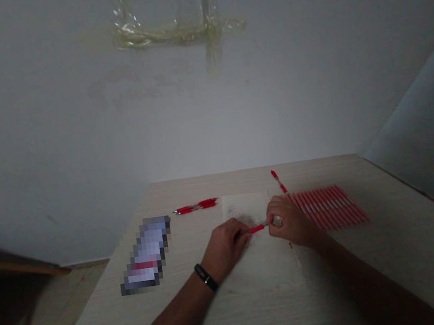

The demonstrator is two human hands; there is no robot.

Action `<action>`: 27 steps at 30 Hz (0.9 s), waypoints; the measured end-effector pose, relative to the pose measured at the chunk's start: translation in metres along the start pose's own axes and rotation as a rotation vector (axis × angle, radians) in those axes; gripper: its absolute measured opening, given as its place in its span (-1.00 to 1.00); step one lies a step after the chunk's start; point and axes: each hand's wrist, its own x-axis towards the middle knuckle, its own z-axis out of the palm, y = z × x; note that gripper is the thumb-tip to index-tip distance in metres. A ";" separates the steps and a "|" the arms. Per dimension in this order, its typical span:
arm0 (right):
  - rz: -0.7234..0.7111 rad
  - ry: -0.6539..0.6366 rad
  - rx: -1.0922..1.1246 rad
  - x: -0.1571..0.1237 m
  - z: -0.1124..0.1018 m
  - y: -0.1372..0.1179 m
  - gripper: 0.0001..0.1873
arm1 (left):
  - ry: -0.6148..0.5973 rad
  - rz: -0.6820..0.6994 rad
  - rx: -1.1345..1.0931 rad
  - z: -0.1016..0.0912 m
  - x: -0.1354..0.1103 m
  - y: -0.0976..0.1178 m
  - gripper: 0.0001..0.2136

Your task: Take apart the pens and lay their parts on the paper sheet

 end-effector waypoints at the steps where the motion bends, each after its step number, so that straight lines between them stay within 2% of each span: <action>1: 0.007 0.000 -0.004 0.000 0.001 0.000 -0.77 | -0.005 0.000 -0.002 0.000 0.000 0.000 -0.92; 13: 0.047 0.038 0.125 0.003 -0.011 -0.003 -0.86 | 0.056 -0.012 -0.079 -0.003 0.001 0.003 -0.88; 27: 0.087 -0.030 0.207 0.003 -0.016 0.002 -0.91 | 0.089 0.007 -0.069 -0.002 0.000 0.001 -0.89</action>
